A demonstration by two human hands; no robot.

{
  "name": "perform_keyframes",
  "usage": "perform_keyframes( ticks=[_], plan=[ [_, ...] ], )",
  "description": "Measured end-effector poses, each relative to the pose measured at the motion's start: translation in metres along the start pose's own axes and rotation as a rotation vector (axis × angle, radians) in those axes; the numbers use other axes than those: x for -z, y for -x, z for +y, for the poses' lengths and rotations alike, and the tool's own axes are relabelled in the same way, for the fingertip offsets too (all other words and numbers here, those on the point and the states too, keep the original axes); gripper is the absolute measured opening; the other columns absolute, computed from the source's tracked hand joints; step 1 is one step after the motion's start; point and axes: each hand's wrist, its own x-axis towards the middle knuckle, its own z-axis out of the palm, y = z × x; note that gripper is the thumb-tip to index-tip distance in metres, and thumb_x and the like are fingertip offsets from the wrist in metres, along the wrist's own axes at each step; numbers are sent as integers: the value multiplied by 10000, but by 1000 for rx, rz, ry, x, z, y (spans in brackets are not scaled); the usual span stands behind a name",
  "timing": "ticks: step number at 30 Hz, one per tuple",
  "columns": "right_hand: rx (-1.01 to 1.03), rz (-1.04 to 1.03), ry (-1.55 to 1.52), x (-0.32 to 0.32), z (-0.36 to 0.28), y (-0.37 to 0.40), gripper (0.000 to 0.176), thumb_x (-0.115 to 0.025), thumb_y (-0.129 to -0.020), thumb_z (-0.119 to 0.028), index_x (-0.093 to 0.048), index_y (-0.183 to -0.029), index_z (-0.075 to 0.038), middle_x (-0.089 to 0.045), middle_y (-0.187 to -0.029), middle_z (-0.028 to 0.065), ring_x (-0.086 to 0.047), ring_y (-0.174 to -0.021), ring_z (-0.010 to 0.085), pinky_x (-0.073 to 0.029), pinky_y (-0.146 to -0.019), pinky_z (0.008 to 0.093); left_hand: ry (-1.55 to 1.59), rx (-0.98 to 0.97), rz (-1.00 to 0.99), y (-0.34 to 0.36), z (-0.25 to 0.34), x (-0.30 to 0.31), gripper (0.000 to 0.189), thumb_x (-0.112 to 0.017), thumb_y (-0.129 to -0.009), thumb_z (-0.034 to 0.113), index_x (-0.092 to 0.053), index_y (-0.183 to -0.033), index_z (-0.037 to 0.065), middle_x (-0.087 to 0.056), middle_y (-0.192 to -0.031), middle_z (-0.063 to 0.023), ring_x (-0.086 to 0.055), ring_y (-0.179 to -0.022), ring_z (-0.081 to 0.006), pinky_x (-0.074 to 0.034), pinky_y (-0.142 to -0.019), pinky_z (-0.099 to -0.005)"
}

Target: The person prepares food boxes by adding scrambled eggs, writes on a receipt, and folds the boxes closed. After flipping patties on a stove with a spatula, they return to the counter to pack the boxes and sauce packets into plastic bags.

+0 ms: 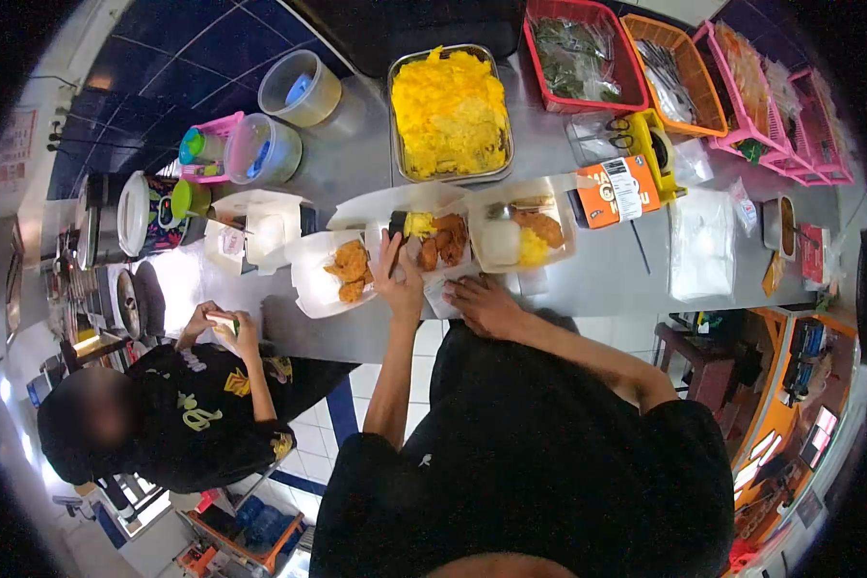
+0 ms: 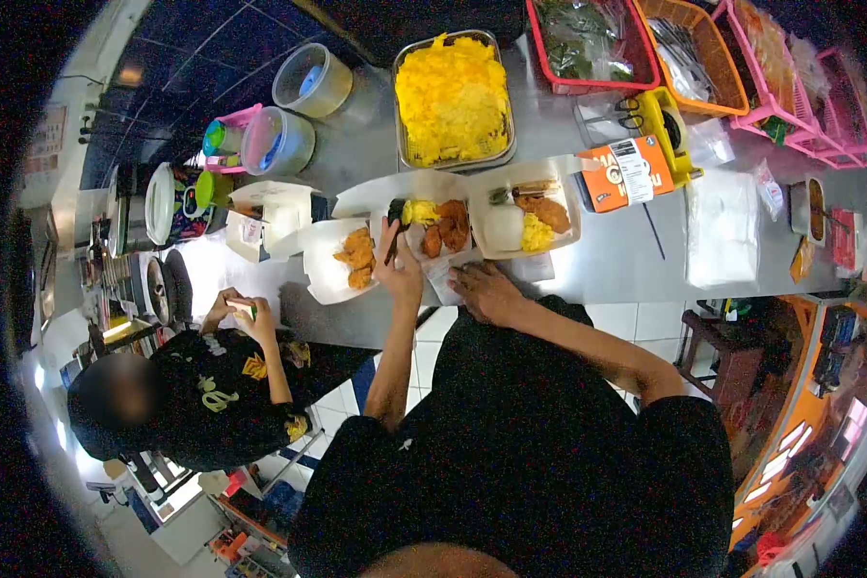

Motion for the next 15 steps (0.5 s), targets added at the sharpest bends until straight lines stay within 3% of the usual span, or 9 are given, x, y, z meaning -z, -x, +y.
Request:
perform_keyframes(
  ticks=[2, 3, 5, 8, 15],
  plan=[
    [-10, 16, 10, 1, 1, -2, 548, -602, -851, -206, -484, -1377, -104, -447, -1453, 80, -431, -1307, 282, -339, -1066, 500, -245, -381, -54, -4, -3, 5, 441, -664, -784, -53, -656, -1212, 57, -531, -1365, -222, -539, -1242, -378, -443, -1020, -428],
    [-12, 14, 5, 4, -3, -1, 548, -607, -848, -202, -487, -1374, -104, -449, -1452, 78, -439, -1298, 278, -346, -1058, 499, -242, -376, -55, -5, 0, 9, 441, -664, -784, -53, -656, -1212, 57, -531, -1365, -222, -539, -1242, -378, -443, -1020, -428],
    [-26, -13, 28, 11, -5, -1, 547, -602, -852, -212, -488, -1376, -105, -455, -1448, 77, -443, -1292, 272, -346, -1055, 500, -287, -444, -365, -10, 4, 17, 638, -684, -665, -113, -628, -1265, 96, -459, -1450, -174, -469, -1315, -361, -417, -1056, -431],
    [-35, -23, 31, 4, -3, -4, 537, -588, -863, -238, -494, -1376, -108, -466, -1442, 75, -449, -1288, 260, -342, -1050, 505, -249, -479, -404, -18, 5, 25, 781, -676, -576, -151, -603, -1303, 126, -398, -1501, -138, -407, -1366, -345, -395, -1084, -432],
    [-63, -30, 115, 8, -7, -8, 484, -589, -863, -259, -551, -1323, -113, -499, -1419, 54, -468, -1261, 248, -355, -1016, 505, -295, -488, -451, -16, -8, 23, 731, -678, -597, -130, -626, -1280, 126, -427, -1480, -140, -426, -1354, -337, -387, -1096, -427]
  ],
)
